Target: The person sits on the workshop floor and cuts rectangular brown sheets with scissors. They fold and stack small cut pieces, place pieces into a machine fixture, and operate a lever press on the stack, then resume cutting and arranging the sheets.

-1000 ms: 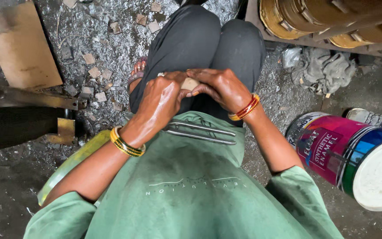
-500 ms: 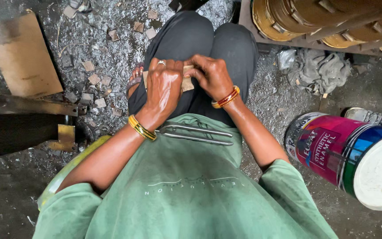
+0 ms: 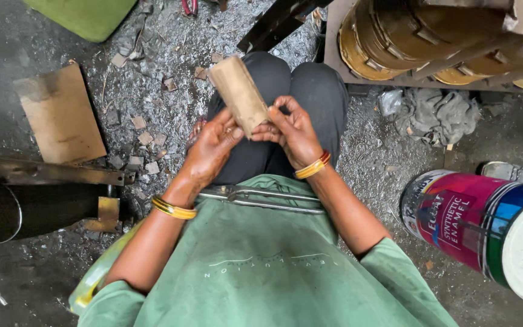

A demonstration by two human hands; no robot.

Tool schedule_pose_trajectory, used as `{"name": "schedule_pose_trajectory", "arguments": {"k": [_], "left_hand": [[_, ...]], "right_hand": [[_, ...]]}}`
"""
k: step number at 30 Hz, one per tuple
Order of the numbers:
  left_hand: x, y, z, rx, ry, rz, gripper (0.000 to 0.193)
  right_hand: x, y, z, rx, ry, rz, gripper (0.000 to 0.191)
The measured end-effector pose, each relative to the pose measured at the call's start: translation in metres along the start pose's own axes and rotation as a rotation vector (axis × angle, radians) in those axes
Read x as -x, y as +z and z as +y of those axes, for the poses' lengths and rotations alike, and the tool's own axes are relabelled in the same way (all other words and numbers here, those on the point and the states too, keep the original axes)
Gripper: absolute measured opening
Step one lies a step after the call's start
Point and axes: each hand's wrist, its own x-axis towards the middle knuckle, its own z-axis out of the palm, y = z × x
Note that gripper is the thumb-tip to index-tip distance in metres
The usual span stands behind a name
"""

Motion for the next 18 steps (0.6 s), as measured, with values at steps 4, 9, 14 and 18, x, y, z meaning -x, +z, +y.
{"name": "schedule_pose_trajectory", "arguments": {"k": [4,9,14,18], "left_hand": [[0.005,-0.007,-0.026,0.305,-0.040,0.000,0.046],[0.008,-0.010,-0.027,0.166,-0.077,0.000,0.042],[0.013,0.003,-0.023,-0.068,-0.068,0.014,0.045],[0.010,0.014,-0.012,-0.302,-0.017,0.114,0.059]], "right_hand": [[0.010,0.026,-0.014,0.269,-0.012,-0.060,0.015],[0.024,0.040,-0.070,1.889,-1.056,-0.051,0.024],[0.008,0.033,-0.076,2.144,-1.331,-0.262,0.033],[0.000,0.032,-0.042,1.914,-1.169,-0.098,0.026]]}}
